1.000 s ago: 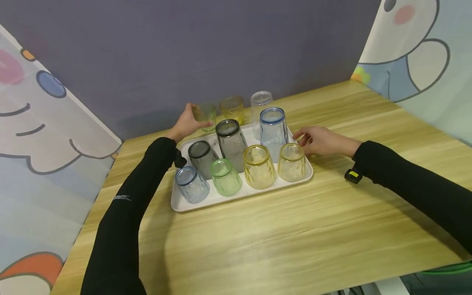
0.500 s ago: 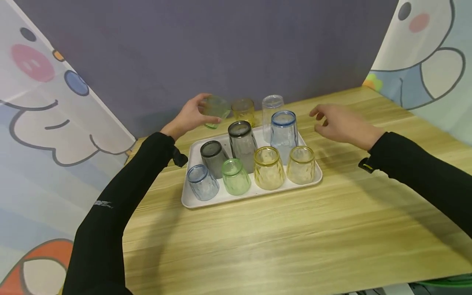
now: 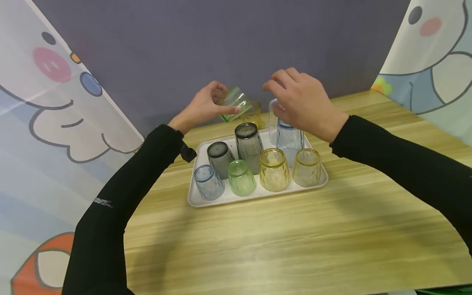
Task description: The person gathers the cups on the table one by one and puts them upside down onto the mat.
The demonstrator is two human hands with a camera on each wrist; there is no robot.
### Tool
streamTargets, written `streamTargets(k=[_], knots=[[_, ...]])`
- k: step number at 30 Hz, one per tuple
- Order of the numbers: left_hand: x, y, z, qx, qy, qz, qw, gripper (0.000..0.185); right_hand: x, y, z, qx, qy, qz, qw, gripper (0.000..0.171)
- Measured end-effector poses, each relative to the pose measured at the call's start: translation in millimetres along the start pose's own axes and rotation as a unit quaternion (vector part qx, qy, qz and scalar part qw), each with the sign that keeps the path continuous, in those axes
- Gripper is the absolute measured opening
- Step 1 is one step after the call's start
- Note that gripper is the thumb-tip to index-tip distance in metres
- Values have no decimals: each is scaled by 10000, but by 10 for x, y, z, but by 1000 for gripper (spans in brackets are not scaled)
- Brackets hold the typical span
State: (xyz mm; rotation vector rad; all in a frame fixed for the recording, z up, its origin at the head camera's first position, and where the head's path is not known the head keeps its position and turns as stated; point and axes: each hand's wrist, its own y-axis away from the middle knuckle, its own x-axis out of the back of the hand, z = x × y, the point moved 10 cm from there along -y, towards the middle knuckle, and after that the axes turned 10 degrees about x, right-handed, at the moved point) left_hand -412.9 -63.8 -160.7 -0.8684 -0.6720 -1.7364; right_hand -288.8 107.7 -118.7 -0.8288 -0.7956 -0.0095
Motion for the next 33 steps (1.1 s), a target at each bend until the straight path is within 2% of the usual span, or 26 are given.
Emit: streamTargets(k=[6, 11, 14, 19, 23, 27, 30, 33], knots=[[-33, 88, 216, -347, 230, -49, 9991, 73, -143, -342, -305, 461, 120, -422, 9980, 54], [-123, 116, 352, -392, 553, -157, 9976, 65, -288, -429, -404, 643, 454, -818, 9935, 79], [-169, 119, 452, -466, 589, -172, 9970, 58, -361, -436, -426, 718, 619, -799, 9923, 79], [-193, 135, 551, -820, 414, -263, 9954, 51, -421, -457, -427, 785, 815, -809, 9903, 70], [-174, 154, 446, -811, 509, -642, 9933, 64, -473, -519, -367, 705, 616, -1108, 9894, 67], [-119, 177, 241, -440, 695, -963, 9919, 83, -577, -576, -233, 318, 130, -1610, 9864, 63], [-73, 173, 48, -88, 730, -1019, 9921, 86, -660, -585, -97, -164, -383, -2032, 9782, 65], [-23, 156, -189, 229, 627, -909, 9936, 84, -742, -564, 28, -674, -1007, -2396, 9633, 66]])
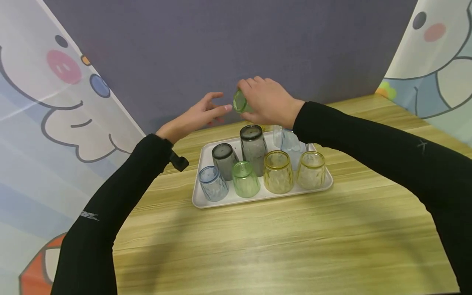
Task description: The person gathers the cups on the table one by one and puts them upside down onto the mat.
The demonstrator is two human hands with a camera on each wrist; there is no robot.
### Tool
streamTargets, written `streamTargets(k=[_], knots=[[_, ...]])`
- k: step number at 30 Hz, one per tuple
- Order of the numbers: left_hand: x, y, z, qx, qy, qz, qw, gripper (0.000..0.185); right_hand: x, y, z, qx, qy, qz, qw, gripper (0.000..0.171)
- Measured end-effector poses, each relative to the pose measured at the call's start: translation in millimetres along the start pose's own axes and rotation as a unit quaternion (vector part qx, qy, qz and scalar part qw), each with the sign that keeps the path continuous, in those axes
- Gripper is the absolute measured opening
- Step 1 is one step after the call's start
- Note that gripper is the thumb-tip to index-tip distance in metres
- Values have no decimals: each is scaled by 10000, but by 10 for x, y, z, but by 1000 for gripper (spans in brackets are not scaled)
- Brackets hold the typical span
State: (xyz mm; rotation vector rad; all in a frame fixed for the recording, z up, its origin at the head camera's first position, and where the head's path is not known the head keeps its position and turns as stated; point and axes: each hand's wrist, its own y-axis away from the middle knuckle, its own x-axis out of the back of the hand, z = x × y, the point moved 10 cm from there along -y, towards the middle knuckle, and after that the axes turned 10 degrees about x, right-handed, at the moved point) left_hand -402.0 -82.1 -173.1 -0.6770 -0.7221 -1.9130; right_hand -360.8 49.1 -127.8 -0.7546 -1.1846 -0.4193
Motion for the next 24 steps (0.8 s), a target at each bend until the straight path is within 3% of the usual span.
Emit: streamTargets(k=[5, 8, 10, 13, 18, 24], knots=[[196, -22, -444, 218, -178, 590, 9979, 77, -68, -32, 120, -337, -907, -443, 9943, 63], [291, -19, -702, 310, -777, 1001, 9915, 67, -77, -82, 140, -405, -925, -670, 9926, 65], [296, -27, -865, 444, -1304, 1103, 9843, 59, -77, -121, 148, -426, -735, -819, 9930, 67], [232, -33, -1075, 631, -1938, 980, 9741, 52, -96, -171, 155, -423, -459, -1070, 9923, 68], [71, -36, -1348, 973, -2013, 517, 9733, 50, -188, -235, 174, -373, -663, -1530, 9853, 64], [-110, -98, -1502, 1056, -2333, 254, 9663, 48, -358, -318, 295, -586, -884, -2143, 9710, 33]])
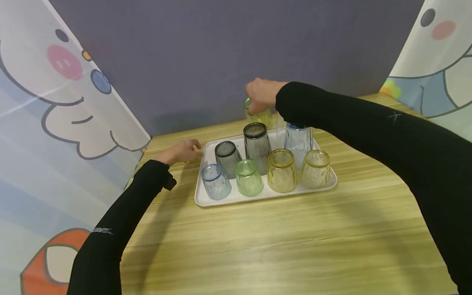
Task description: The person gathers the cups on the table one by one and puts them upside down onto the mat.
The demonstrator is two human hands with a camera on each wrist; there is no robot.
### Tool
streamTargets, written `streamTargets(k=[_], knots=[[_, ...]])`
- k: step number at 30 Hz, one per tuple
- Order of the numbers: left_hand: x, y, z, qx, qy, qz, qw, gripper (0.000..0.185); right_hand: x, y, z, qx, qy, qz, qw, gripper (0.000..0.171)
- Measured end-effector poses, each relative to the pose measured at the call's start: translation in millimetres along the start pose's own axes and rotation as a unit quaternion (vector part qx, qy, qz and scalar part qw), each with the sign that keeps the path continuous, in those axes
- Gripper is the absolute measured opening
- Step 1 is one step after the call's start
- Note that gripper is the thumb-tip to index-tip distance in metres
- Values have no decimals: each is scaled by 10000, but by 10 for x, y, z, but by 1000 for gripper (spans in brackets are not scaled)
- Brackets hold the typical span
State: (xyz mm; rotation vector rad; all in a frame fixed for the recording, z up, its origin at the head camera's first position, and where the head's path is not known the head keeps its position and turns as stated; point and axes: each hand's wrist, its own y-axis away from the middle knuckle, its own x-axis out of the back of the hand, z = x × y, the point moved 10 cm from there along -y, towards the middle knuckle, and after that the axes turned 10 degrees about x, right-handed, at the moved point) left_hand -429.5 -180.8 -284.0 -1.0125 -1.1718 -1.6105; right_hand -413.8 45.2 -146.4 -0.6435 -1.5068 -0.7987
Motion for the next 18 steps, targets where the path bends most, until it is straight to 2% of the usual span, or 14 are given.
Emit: streamTargets(k=[2, 4, 9, 13, 18], knots=[[-66, -10, 0, 12, -48, -111, 9999, 47, -21, -57, 40, -40, 23, -124, 9999, 27], [-133, 2, 6, 1, 4, -326, 9995, 47, -48, -98, 92, -118, -58, -249, 9996, 32], [-249, 73, 89, -302, 175, -767, 9964, 48, -124, -143, 202, -288, 8, -730, 9969, 62], [-221, 111, 165, -585, 223, -660, 9959, 46, -147, -193, 215, -203, 454, -1050, 9932, 68], [-178, 132, 195, -676, 135, -612, 9957, 45, -213, -295, 192, -14, 880, -1444, 9856, 70]])
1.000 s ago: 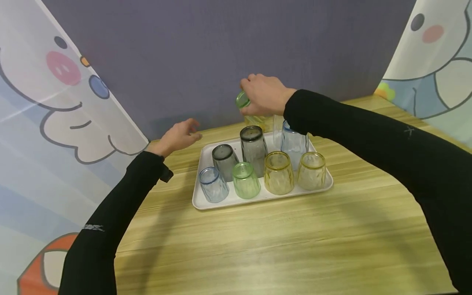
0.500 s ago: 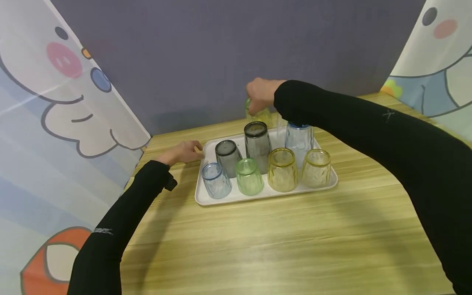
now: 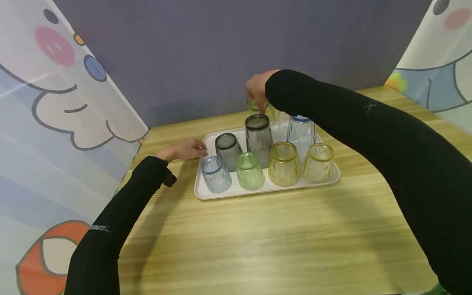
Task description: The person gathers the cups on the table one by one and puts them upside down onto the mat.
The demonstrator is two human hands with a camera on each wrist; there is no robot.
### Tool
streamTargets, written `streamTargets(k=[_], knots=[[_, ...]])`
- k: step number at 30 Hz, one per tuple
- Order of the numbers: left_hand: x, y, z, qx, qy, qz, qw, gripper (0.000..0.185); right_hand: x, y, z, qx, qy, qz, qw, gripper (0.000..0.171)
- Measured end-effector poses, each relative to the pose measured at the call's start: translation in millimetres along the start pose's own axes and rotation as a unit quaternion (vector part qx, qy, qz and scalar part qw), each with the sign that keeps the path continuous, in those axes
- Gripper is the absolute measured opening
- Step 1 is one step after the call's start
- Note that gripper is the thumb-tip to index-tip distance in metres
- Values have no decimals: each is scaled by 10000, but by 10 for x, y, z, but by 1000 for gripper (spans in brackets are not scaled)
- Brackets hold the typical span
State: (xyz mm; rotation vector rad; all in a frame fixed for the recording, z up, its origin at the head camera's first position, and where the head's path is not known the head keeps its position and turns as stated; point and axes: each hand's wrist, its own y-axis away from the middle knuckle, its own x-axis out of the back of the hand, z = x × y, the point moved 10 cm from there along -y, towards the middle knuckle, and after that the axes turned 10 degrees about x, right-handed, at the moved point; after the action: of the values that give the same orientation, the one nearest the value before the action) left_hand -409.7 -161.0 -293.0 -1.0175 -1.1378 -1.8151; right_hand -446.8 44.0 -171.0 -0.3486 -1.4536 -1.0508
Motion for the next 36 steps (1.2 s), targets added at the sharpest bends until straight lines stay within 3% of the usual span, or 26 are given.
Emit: streamTargets(k=[7, 17, 23, 25, 28, 29, 31, 34, 36], knots=[[-79, 22, -17, 54, 700, -458, 9965, 45, -206, 19, -134, 79, 428, -710, 9965, 63], [-108, 22, 49, -33, 829, -507, 9953, 44, -329, -62, 16, 234, 26, -655, 9976, 61], [-124, 19, 55, 76, 754, -510, 9958, 44, -388, -166, 124, 294, 124, -713, 9969, 59], [-126, 32, 56, 132, 712, -537, 9959, 45, -394, -175, 130, 275, 253, -742, 9965, 52], [-136, 24, 43, 199, 721, -586, 9955, 45, -389, -164, 97, 275, 383, -768, 9959, 18], [-138, 22, 38, 211, 717, -599, 9954, 45, -386, -154, 87, 271, 423, -781, 9957, 16], [-139, 16, 30, 227, 707, -598, 9954, 45, -387, -144, 69, 238, 457, -820, 9953, 22], [-138, 17, 30, 236, 698, -583, 9956, 45, -427, -138, 76, 127, 587, -1048, 9927, 19], [-136, 24, 34, 242, 706, -575, 9956, 45, -473, -167, 115, 12, 760, -1230, 9895, 40]])
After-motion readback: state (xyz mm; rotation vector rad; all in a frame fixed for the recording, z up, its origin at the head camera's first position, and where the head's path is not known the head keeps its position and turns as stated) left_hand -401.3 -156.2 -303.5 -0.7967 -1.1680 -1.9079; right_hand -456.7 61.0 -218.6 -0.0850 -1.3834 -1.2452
